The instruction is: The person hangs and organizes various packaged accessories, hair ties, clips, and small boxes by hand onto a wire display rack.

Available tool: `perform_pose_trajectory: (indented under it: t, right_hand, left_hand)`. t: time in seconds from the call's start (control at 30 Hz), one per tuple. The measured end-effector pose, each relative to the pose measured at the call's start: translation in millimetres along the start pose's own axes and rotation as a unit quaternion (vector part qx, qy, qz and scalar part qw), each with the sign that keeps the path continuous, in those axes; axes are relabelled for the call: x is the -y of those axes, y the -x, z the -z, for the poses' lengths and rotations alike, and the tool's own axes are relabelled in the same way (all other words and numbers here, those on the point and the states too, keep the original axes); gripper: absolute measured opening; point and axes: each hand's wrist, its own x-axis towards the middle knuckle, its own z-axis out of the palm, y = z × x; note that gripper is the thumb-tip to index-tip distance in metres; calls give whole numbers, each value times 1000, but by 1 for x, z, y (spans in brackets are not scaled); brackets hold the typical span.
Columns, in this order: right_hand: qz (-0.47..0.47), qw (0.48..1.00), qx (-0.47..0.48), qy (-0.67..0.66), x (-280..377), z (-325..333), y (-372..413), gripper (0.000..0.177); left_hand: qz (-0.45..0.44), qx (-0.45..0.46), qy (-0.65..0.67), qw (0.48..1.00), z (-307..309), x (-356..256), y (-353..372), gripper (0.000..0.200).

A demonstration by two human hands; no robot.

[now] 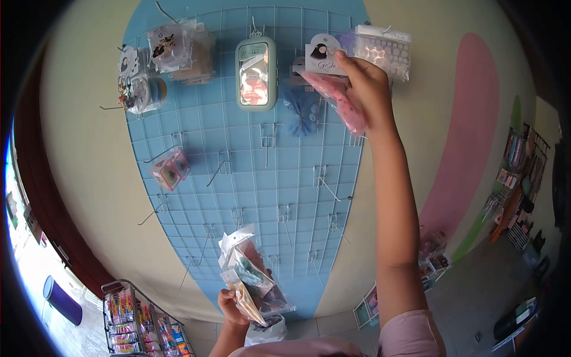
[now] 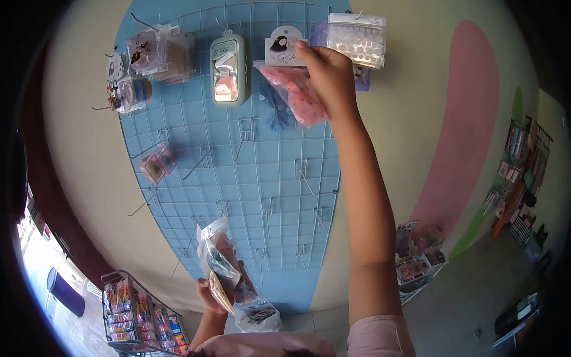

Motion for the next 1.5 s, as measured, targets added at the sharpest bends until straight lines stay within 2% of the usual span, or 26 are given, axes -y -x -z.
perform_pose_trajectory:
  t: [0.13,0.2,0.27,0.33,0.4,0.5,0.57,0.67,0.7,0.8,0.83,0.87,0.93,1.03,1.07,1.1,1.13,1.2,1.23,1.27,1.33,1.37,1.43,1.5]
  right_hand:
    - [-21,999,23,14,-1,1,-4,38]
    - [0,999,23,44,3,-6,-4,39]
    - [-16,998,20,62,2,-6,-5,39]
    - [-17,997,7,77,-1,-5,-8,38]
    - [-34,995,3,97,-17,-5,-14,38]
    - [-39,983,-2,178,-35,-16,-16,36]
    - [-61,981,16,184,-56,-15,-23,32]
    - [2,966,-32,258,-72,-17,-22,32]
    - [101,903,-66,412,-71,-17,-20,35]
    - [109,887,-52,447,-57,-17,2,40]
    - [113,878,-57,461,-54,-19,12,43]
    - [161,871,-67,460,-55,-20,20,44]
    - [251,850,-83,456,-58,-21,35,47]
    - [240,821,-40,516,-62,-15,49,41]
    - [233,809,-30,539,-65,-14,54,39]
    - [271,794,-52,541,-69,-11,58,34]
    - [304,793,-73,522,-62,-11,66,28]
    - [335,826,-50,451,-43,-12,96,20]
    - [223,893,29,391,-28,-16,124,17]
    - [106,935,104,321,-12,-21,154,16]
    - [-103,905,266,316,8,-26,195,14]
    - [-111,903,281,306,4,-28,208,15]
    - [-124,898,308,289,-15,-29,228,16]
    - [-144,925,285,204,-26,-28,234,17]
  left_hand:
    - [0,-20,-10,1000,3,-1,1,79]
    - [-8,-45,-27,999,20,-3,3,79]
    - [7,-64,44,997,45,-10,4,56]
    - [27,-50,61,996,31,-10,5,51]
    - [11,-78,29,997,31,-7,3,50]
    - [38,2,86,996,25,-15,6,48]
    - [33,-13,59,998,30,-23,-1,46]
    - [-6,-55,-21,998,24,-27,-12,42]
    - [-15,-49,-15,999,18,-30,-14,42]
    - [26,94,85,992,51,-42,-19,71]
    - [25,99,83,991,40,-43,-21,71]
    - [23,104,82,991,30,-43,-23,71]
    - [-7,45,39,998,15,-37,-28,73]
    - [-19,-2,-1,1000,-33,-22,-34,74]
    - [3,29,-72,997,-34,-22,-36,84]
    - [8,13,-55,998,-20,-23,-38,84]
    - [10,-4,-38,999,-7,-24,-39,84]
    - [14,18,-45,999,-22,-19,-42,84]
    - [17,26,-39,999,-23,-17,-43,84]
    - [7,17,-39,999,-23,-15,-44,83]
    - [-11,5,-40,999,-23,-10,-46,81]
    - [-1,49,64,997,-24,-9,-45,69]
    - [2,28,22,999,-10,-6,-46,65]
    - [4,8,-1,1000,-6,-1,-47,61]
